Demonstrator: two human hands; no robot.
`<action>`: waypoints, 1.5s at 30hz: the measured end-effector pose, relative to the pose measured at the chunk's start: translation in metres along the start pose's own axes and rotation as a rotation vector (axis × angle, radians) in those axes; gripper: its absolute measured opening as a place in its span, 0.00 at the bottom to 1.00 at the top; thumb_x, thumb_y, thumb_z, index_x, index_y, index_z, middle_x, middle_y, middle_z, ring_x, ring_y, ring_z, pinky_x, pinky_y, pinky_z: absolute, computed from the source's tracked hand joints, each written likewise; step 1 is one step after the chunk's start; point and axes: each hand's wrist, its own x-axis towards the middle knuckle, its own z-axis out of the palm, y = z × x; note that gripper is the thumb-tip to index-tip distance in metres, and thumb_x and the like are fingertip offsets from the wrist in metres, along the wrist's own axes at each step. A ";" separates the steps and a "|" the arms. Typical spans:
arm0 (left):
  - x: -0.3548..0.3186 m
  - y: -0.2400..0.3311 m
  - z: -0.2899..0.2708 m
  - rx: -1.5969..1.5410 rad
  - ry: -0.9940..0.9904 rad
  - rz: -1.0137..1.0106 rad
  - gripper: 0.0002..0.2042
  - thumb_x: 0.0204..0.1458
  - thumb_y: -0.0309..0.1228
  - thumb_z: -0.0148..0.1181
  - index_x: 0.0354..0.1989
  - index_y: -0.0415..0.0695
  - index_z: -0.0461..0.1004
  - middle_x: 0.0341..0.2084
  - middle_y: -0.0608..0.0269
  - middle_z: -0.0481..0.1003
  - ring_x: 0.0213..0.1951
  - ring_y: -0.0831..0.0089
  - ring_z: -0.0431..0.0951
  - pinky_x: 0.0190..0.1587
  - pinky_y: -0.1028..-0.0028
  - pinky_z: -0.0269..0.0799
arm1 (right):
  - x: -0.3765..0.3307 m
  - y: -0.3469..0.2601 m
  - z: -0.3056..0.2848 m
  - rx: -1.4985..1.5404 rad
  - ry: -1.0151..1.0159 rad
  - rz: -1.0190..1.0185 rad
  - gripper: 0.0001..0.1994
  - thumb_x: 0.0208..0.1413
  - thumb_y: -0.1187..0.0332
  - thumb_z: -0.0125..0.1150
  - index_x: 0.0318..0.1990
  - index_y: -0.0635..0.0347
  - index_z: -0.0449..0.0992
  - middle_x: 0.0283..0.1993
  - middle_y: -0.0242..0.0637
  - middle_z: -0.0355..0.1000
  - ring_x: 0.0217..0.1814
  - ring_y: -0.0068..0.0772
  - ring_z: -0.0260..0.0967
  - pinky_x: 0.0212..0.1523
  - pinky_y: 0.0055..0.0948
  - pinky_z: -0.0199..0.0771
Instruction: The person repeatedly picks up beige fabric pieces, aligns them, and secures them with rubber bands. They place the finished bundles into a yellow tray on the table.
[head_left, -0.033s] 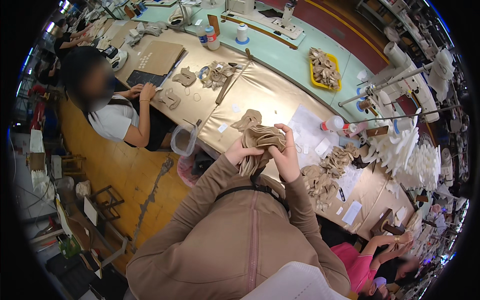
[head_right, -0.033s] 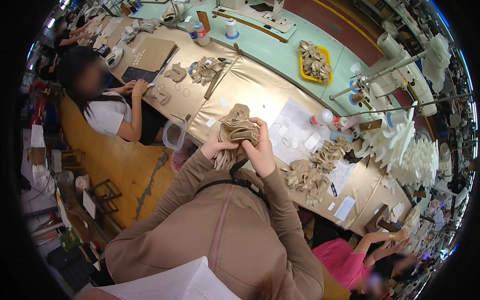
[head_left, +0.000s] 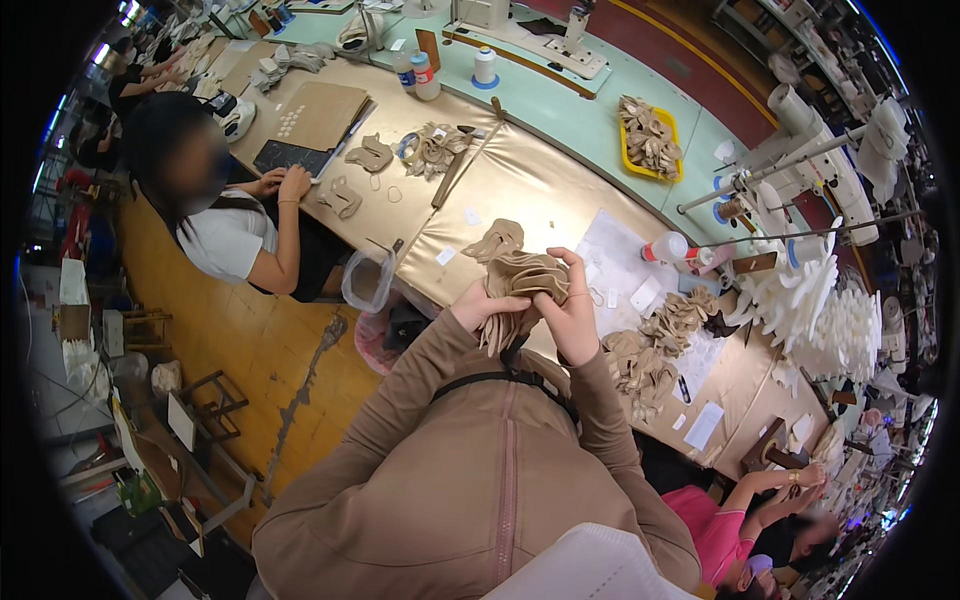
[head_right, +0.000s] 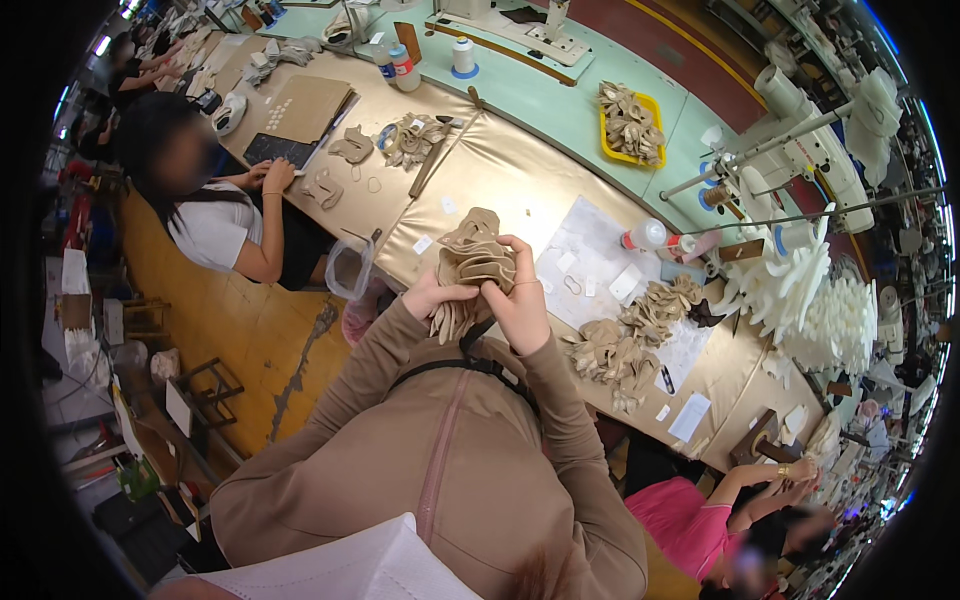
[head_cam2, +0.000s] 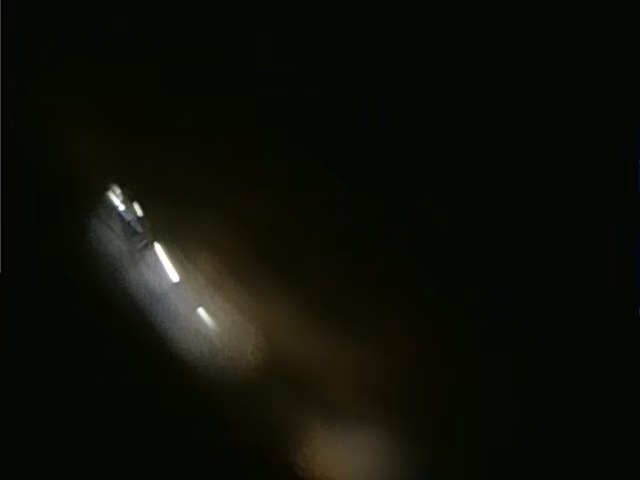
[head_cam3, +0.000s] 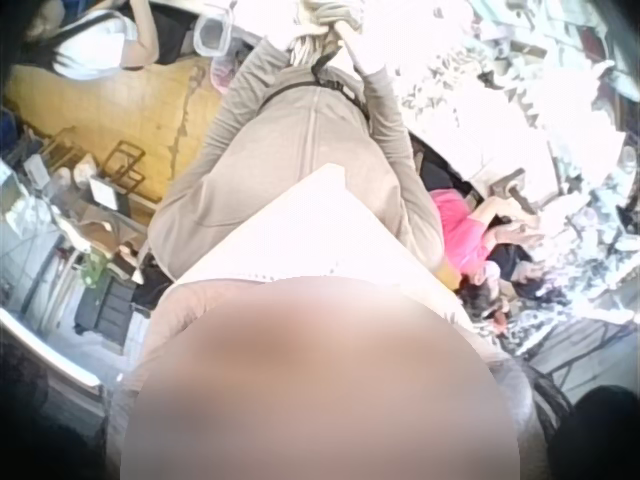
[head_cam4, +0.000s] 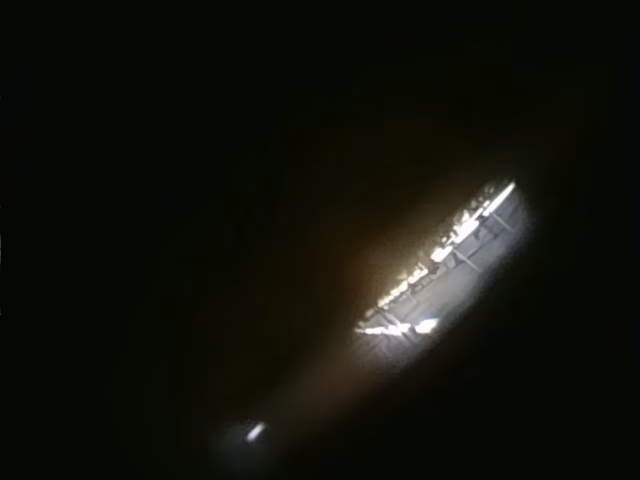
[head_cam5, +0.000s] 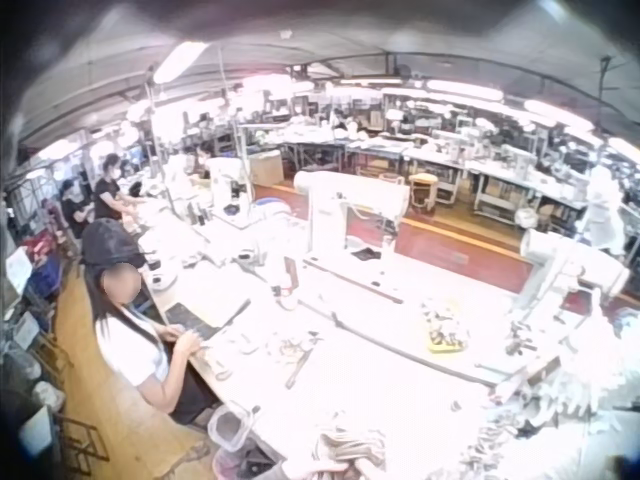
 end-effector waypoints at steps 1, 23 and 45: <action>0.003 0.000 -0.001 -0.059 -0.008 0.001 0.23 0.51 0.20 0.62 0.57 0.36 0.66 0.47 0.58 0.76 0.46 0.69 0.79 0.49 0.70 0.76 | 0.005 -0.002 0.000 -0.093 -0.016 -0.084 0.28 0.54 0.81 0.50 0.64 0.58 0.55 0.49 0.40 0.71 0.50 0.28 0.70 0.50 0.27 0.71; -0.007 0.035 0.009 -0.126 -0.201 0.030 0.22 0.54 0.28 0.60 0.57 0.35 0.68 0.43 0.53 0.78 0.44 0.67 0.80 0.49 0.68 0.77 | 0.030 -0.054 -0.027 -0.569 -0.213 -0.339 0.31 0.47 0.80 0.65 0.61 0.60 0.66 0.50 0.36 0.71 0.50 0.25 0.69 0.54 0.27 0.70; -0.004 0.017 0.017 -0.096 -0.053 0.183 0.19 0.63 0.32 0.48 0.58 0.34 0.64 0.44 0.51 0.77 0.43 0.66 0.81 0.47 0.68 0.79 | 0.003 -0.023 -0.019 -0.800 0.186 -0.628 0.15 0.41 0.79 0.70 0.40 0.59 0.79 0.40 0.37 0.72 0.41 0.39 0.69 0.41 0.33 0.70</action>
